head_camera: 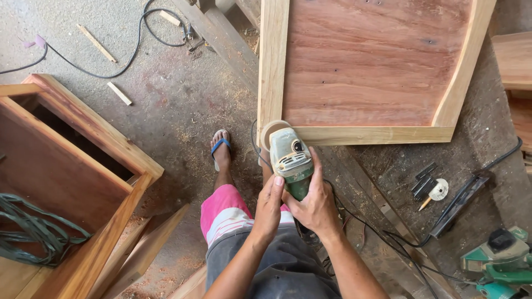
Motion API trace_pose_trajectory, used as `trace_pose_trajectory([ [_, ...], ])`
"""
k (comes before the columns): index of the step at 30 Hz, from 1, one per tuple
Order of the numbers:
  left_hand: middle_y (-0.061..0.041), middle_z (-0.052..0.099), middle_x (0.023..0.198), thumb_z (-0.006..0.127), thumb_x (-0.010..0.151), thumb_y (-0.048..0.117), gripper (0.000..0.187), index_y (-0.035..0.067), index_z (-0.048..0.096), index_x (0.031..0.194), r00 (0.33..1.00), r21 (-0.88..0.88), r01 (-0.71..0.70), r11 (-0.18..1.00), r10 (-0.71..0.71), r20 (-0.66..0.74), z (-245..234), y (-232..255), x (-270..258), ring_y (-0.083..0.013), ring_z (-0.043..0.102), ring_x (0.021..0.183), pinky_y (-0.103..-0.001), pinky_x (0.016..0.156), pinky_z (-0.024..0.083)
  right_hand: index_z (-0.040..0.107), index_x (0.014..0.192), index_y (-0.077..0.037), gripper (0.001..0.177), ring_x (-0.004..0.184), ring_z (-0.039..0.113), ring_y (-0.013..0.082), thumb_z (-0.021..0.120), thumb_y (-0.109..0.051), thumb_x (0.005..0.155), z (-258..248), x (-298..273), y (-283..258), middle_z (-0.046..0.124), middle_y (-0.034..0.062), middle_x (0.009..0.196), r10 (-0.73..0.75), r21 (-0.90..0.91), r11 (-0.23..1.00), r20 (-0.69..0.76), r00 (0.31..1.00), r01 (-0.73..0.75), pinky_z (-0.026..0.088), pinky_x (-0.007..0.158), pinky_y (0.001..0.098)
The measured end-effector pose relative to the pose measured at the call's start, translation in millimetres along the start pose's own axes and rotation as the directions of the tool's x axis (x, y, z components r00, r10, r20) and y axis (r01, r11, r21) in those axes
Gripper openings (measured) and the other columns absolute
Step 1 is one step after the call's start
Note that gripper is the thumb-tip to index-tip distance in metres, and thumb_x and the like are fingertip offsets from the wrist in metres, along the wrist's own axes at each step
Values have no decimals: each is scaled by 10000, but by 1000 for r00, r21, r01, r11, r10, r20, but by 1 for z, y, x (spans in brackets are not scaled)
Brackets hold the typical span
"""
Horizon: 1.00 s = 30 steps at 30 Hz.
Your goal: Sanding and routing a wooden cabinet door.
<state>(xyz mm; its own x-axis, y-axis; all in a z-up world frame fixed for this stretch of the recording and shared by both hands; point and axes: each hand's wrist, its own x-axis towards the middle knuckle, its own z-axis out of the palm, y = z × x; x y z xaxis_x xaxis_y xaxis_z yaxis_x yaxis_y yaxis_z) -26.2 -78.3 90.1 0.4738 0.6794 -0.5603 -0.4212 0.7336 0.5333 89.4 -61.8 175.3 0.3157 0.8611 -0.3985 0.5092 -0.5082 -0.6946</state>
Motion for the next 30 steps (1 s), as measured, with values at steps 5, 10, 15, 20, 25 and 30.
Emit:
trace_pose_trajectory([
  [5,-105,626,1390,433,1096,403,556,-32,564,1417,999,15,-1,1000,1,-35,-6,16,-2,-180,562,1289,-329,1121,423,155,1584,1,1034,1179,683,432,799,-257,817,10,4,-6,639,301,1317,-17,-40,999,18,1000,17,566,976,477],
  [10,-111,637,1379,431,1083,409,563,-19,559,1425,999,4,38,999,-38,-29,-4,22,4,-193,581,1272,-344,1101,451,155,1591,4,1021,1206,671,444,789,-237,828,9,7,-5,620,316,1353,-38,-43,998,-13,999,38,562,981,476],
  [15,-115,648,1358,443,1101,399,549,-40,581,1401,999,10,36,999,-37,19,1,2,11,-186,587,1253,-334,1099,451,143,1601,-27,1041,1191,685,426,788,-252,815,-3,7,5,644,288,1329,51,-12,999,-16,999,-51,569,979,471],
  [20,-90,659,1336,455,1102,382,521,-30,604,1384,997,50,63,997,-65,48,29,0,20,-154,578,1233,-313,1092,438,152,1588,-45,1025,1166,691,433,790,-259,815,-23,4,30,639,294,1326,48,-36,998,-46,998,-49,589,957,476],
  [25,-73,675,1314,443,1100,369,492,6,613,1386,994,195,71,978,-86,73,53,-8,29,-147,578,1219,-304,1080,435,146,1590,-17,1018,1162,669,438,791,-243,835,-52,2,70,566,319,1376,-37,-50,998,-94,995,32,604,949,492],
  [30,-137,569,1464,535,1008,252,544,114,470,1531,919,927,-373,33,147,365,46,-23,58,-277,534,1365,-403,1169,410,243,1529,6,985,899,706,290,794,-251,754,-110,-17,112,591,217,1261,133,183,979,-207,969,-96,654,768,420],
])
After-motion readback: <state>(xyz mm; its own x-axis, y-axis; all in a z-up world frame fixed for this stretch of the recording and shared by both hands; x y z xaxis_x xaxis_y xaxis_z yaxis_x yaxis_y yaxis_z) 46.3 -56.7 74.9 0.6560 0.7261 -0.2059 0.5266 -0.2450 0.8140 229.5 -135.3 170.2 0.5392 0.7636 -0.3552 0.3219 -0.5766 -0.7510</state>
